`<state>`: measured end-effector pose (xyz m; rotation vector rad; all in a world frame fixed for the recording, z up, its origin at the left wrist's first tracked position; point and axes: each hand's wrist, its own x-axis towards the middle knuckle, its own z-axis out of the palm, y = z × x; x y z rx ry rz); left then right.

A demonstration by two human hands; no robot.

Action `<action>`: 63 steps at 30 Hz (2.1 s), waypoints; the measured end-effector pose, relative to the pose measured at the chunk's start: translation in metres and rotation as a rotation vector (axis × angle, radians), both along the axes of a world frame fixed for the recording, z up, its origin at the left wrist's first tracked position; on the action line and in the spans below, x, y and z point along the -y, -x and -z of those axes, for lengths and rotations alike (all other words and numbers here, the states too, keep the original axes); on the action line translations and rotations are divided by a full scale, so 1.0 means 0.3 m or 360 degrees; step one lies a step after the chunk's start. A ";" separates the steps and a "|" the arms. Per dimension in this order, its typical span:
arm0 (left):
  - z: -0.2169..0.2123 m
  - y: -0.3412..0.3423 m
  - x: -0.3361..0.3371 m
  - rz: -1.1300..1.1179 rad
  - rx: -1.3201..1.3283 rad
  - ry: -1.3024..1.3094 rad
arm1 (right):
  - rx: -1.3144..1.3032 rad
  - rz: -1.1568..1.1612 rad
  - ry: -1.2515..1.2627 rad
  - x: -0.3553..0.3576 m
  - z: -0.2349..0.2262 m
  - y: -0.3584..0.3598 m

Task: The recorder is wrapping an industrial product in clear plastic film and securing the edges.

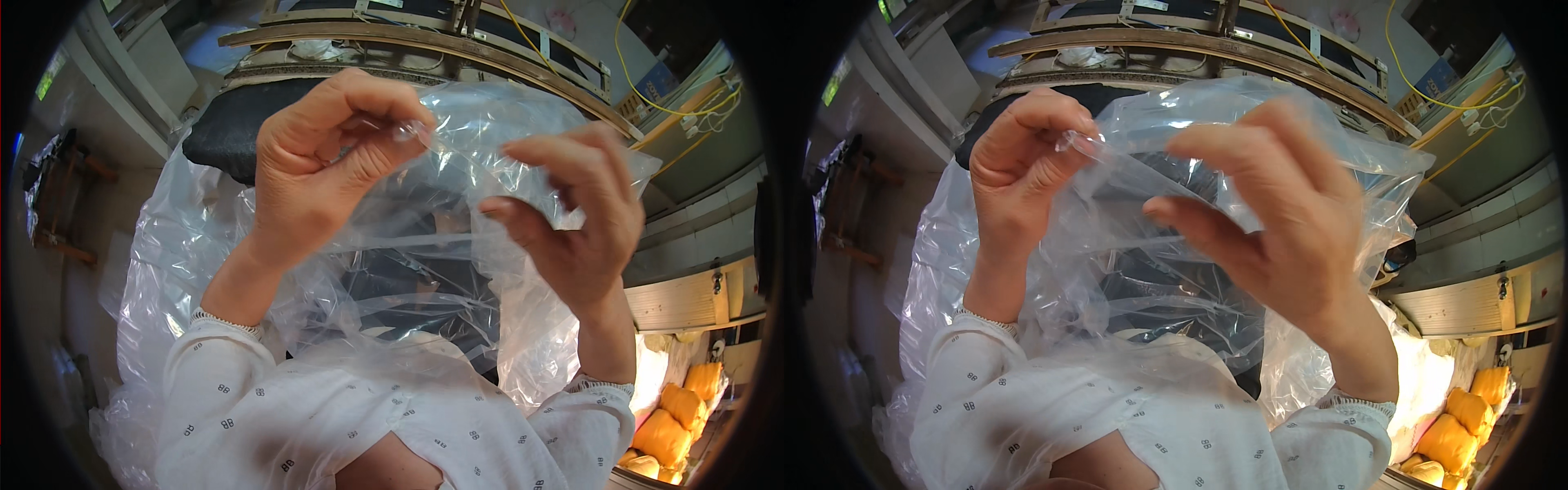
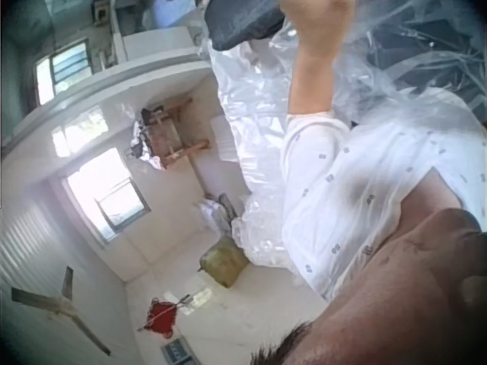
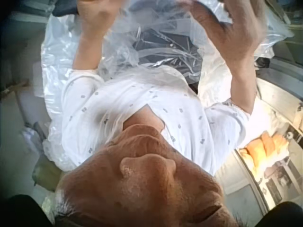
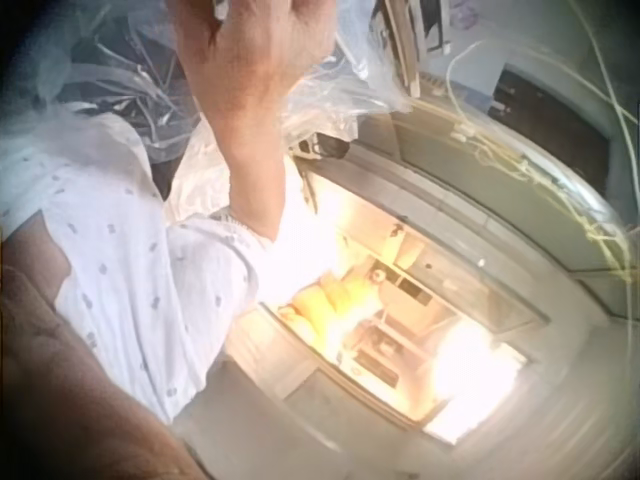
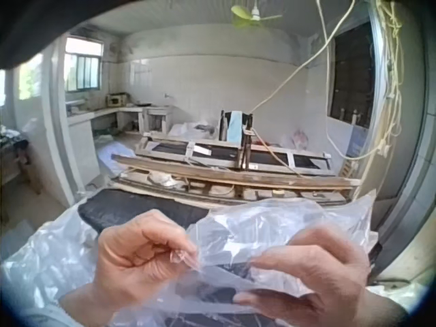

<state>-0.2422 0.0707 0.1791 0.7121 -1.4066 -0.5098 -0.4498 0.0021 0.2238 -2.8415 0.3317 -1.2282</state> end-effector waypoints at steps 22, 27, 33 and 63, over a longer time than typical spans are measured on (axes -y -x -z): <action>0.362 -1.766 -0.051 -0.2355 0.0757 -0.0546 | -0.1857 -0.0408 -0.2907 -0.122 0.650 0.731; 0.688 -1.747 0.317 -0.2253 0.1402 -0.0977 | -0.3253 0.1230 -0.1973 -0.435 0.973 1.498; 0.712 -1.481 0.562 -0.1851 0.1205 -0.0504 | -0.2957 0.2692 -0.1633 -0.530 0.697 2.061; 0.747 -1.294 0.425 -0.2364 0.0574 -0.0960 | -0.0142 0.1906 -0.1909 1.192 0.713 1.541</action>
